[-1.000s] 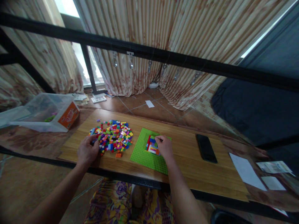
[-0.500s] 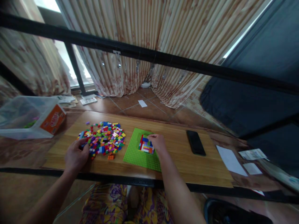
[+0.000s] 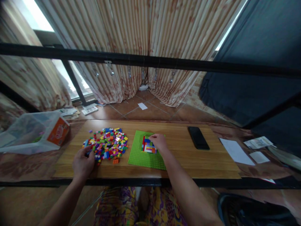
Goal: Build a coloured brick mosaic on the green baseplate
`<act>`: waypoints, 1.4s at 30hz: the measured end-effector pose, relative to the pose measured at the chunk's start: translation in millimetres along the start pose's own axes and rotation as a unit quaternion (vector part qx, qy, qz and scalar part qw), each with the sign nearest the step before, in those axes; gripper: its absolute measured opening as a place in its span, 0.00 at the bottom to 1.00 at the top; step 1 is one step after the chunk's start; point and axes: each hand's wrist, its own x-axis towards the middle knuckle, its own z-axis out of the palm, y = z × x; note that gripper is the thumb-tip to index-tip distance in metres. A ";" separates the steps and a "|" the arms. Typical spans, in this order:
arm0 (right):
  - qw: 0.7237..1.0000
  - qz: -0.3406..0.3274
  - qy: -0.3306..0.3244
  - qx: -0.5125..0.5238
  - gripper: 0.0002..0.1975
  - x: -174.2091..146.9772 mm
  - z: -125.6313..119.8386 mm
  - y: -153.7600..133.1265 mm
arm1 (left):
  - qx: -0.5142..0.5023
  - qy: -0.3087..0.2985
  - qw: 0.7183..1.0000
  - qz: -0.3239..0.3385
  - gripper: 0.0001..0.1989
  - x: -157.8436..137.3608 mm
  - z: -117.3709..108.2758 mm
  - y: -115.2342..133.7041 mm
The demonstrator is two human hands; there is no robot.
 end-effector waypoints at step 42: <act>0.981 -0.167 -0.005 -0.096 0.12 -3.3 -17.2 -12.3 | -0.006 -0.002 1.000 0.008 0.14 -0.4 -1.5 0.5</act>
